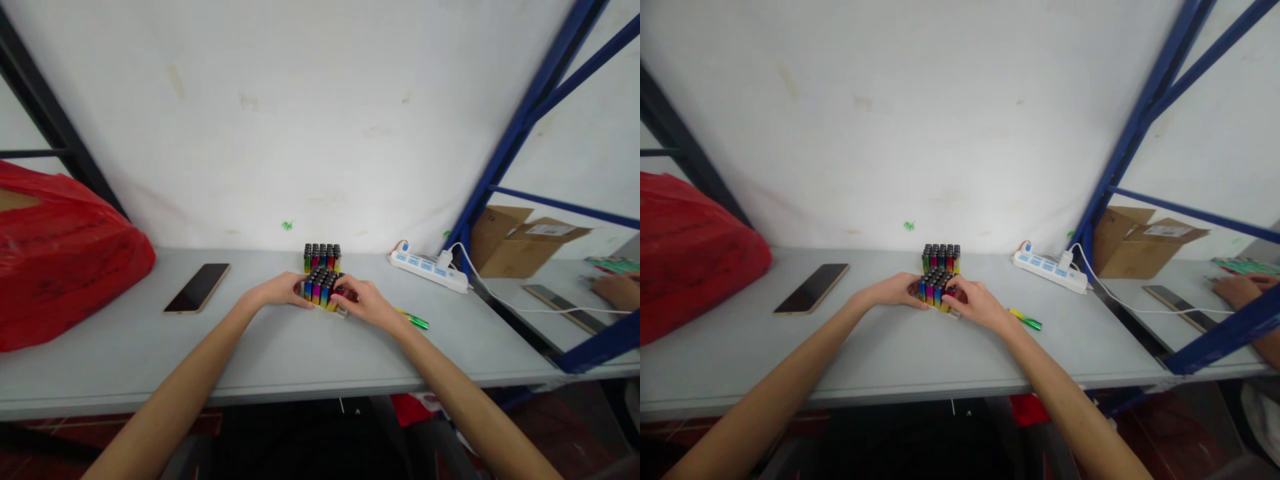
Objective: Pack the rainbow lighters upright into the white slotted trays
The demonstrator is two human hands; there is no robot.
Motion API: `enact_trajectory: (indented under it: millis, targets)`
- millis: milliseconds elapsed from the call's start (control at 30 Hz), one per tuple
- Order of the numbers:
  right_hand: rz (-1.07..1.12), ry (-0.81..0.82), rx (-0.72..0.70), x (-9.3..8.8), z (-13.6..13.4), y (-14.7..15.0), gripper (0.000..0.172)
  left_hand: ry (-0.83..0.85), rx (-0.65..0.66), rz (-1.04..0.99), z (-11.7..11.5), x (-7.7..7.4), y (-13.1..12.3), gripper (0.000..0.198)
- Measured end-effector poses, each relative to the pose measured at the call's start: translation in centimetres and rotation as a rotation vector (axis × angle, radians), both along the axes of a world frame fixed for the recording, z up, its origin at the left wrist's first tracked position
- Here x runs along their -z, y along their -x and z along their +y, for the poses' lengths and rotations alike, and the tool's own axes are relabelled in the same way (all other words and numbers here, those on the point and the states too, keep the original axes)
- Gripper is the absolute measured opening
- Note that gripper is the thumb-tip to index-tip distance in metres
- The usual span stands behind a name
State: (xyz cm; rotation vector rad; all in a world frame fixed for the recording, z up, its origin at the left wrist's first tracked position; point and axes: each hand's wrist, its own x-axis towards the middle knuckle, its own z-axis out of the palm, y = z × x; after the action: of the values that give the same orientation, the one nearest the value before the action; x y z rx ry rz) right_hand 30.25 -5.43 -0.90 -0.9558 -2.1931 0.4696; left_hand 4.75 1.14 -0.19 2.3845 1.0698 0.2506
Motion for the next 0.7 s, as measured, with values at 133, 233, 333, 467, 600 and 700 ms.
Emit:
enact_trajectory:
  millis: [133, 233, 333, 467, 600, 700]
  targets:
    - [-0.037, -0.025, 0.033, 0.02, 0.09, -0.06, 0.020, 0.003, -0.012, -0.014, 0.04, 0.15, 0.09, 0.062]
    - [-0.034, -0.033, 0.040, 0.18, 0.16, 0.01, 0.020, 0.003, -0.009, -0.014, 0.00, 0.14, 0.11, 0.061]
    - [-0.004, -0.024, 0.033, 0.41, 0.23, 0.21, 0.027, 0.007, -0.015, -0.005, -0.10, -0.03, 0.03, 0.060]
    - [0.008, 0.001, 0.015, 0.41, 0.27, 0.29, 0.027, 0.001, -0.009, -0.003, -0.17, -0.19, -0.06, 0.059]
    - [-0.020, -0.029, -0.011, 0.03, -0.02, 0.21, 0.023, -0.014, -0.014, 0.008, -0.03, 0.02, 0.01, 0.060]
    - [-0.049, -0.058, -0.025, -0.26, -0.32, 0.22, 0.022, -0.018, -0.012, 0.001, 0.14, 0.28, 0.13, 0.061]
